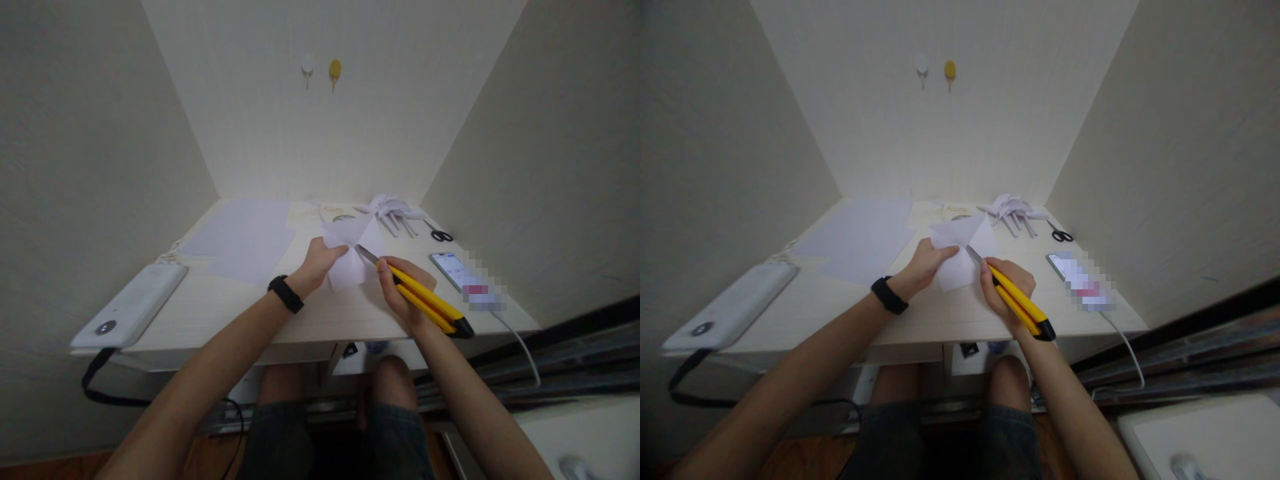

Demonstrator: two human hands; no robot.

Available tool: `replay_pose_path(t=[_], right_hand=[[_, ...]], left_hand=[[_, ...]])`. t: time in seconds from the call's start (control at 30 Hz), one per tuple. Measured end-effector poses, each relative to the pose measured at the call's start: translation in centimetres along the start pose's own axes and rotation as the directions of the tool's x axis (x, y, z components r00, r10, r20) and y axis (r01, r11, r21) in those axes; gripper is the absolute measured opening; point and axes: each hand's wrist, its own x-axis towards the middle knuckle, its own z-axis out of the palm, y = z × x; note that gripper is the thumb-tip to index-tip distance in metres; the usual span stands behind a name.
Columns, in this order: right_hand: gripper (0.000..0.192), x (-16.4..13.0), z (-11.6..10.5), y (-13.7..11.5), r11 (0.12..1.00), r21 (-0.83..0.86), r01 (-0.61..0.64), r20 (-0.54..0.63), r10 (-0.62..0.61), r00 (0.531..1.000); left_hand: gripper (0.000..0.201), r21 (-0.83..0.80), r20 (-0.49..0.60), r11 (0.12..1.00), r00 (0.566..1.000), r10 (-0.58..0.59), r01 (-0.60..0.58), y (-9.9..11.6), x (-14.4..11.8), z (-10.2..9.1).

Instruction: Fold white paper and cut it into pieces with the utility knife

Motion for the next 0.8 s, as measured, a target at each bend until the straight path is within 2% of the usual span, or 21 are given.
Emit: replay_pose_path(t=[0.2,0.3,0.4,0.47,0.63,0.8], right_hand=[[0.024,0.0,-0.2,0.2,0.992,-0.044,0.116,0.039,-0.114,0.993],[0.015,-0.1,-0.3,0.6,0.977,-0.002,0.214,0.05,-0.214,0.976],[0.011,-0.3,-0.2,1.1,0.962,0.08,0.26,0.044,-0.265,0.963],[0.014,-0.6,-0.1,1.4,0.968,0.096,0.232,0.075,-0.24,0.968],[0.022,-1.1,0.1,1.8,0.996,0.002,0.091,0.14,-0.091,0.986],[0.021,-0.7,0.2,1.7,0.987,0.118,0.113,0.205,-0.136,0.969]], left_hand=[[0.033,0.02,-0.025,1.0,1.0,0.0,0.0,0.0,0.0,0.0],[0.033,0.024,-0.03,1.0,1.0,-0.007,0.008,-0.1,0.1,0.0],[0.033,0.03,-0.029,0.999,0.999,-0.019,0.02,-0.2,0.2,0.0],[0.032,0.05,-0.029,0.998,0.999,-0.026,0.027,-0.2,0.2,0.0],[0.034,0.062,-0.023,0.998,1.0,-0.007,0.008,-0.1,0.1,-0.1],[0.035,0.048,-0.012,0.999,1.0,0.014,-0.013,-0.3,0.2,-0.2]])
